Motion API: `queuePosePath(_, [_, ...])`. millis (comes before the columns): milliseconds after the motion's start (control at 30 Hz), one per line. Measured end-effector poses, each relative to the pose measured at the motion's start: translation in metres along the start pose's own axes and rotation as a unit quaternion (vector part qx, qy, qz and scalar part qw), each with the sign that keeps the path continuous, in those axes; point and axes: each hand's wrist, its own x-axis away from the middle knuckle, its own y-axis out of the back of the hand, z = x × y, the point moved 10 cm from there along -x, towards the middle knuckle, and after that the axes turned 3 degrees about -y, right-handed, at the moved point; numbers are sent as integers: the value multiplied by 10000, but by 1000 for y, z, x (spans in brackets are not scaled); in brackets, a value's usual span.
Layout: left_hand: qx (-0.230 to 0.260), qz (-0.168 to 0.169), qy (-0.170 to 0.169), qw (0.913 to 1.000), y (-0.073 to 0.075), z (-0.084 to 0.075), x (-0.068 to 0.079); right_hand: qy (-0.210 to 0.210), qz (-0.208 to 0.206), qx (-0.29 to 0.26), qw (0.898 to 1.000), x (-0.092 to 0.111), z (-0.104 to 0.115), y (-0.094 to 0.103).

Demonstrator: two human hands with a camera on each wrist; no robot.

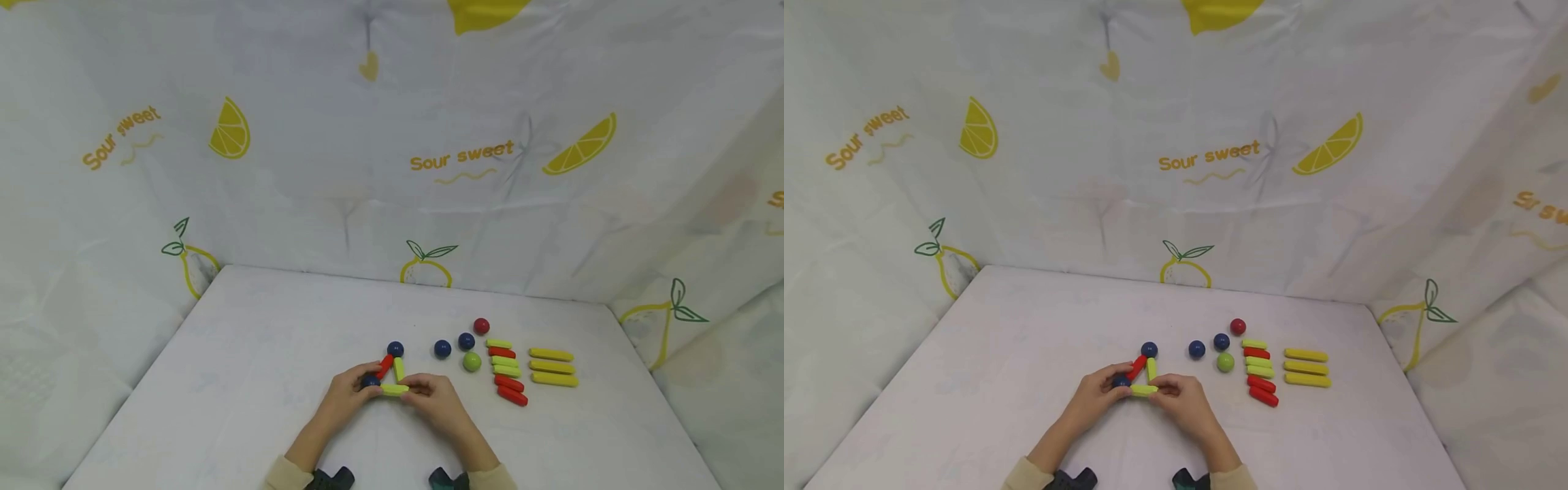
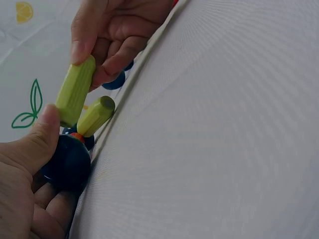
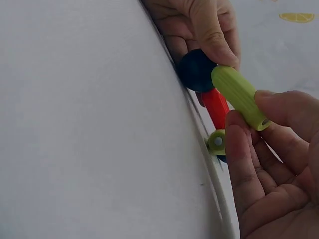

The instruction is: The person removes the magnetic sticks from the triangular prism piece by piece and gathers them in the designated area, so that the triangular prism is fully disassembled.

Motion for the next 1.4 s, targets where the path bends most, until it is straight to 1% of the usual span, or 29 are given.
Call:
queuePosePath(100, [-36, -13, 47, 10000, 1, 0, -1, -107, -48, -70, 9999, 1, -1, 7])
queuePosePath(167, [-50, 5, 87, 9999, 2, 0, -1, -55, -137, -157, 9998, 4, 3, 14])
queuePosePath(233, [-32, 31, 121, 9999, 1, 0, 0, -19, -312, -215, 9993, 8, 5, 25])
queuePosePath(333, [61, 64, 167, 9998, 0, 1, 0, -47, -665, -283, 9974, 16, 5, 48])
queuePosePath(433, [201, 62, 193, 9996, 0, 0, 0, -267, -1046, -291, 9937, 29, -4, 76])
queuePosePath(467, [214, 83, 218, 9995, 0, -5, 1, -331, -1183, -241, 9921, 35, -7, 86])
queuePosePath(533, [269, 101, 224, 9993, 2, -15, 2, -494, -1441, -106, 9883, 49, -13, 105])
queuePosePath(633, [274, 115, 245, 9993, 2, -16, 2, -686, -1820, 187, 9807, 72, -22, 133])
queuePosePath(667, [239, 131, 238, 9993, 2, -16, 2, -851, -1944, 255, 9769, 80, -27, 141])
queuePosePath(767, [181, 92, 158, 9997, -1, -1, 0, -1283, -2214, 531, 9653, 99, -40, 162])
queuePosePath(800, [157, 83, 127, 9998, -1, -1, 0, -1473, -2272, 648, 9605, 103, -45, 167])
queuePosePath(833, [139, 74, 93, 9998, 0, -1, 0, -1613, -2306, 724, 9568, 107, -50, 171])
queuePosePath(900, [107, 66, 35, 9999, 0, -1, 0, -1742, -2363, 903, 9517, 111, -57, 177])
queuePosePath(1100, [143, 120, 85, 9998, -2, 2, 1, -1879, -2545, 1325, 9393, 113, -74, 184])
queuePosePath(1200, [84, 103, 94, 9999, -1, 2, 0, -1876, -2656, 1419, 9349, 113, -78, 185])
queuePosePath(1400, [-10, 73, 135, 9999, 1, 1, -1, -1753, -2864, 1708, 9263, 111, -76, 189])
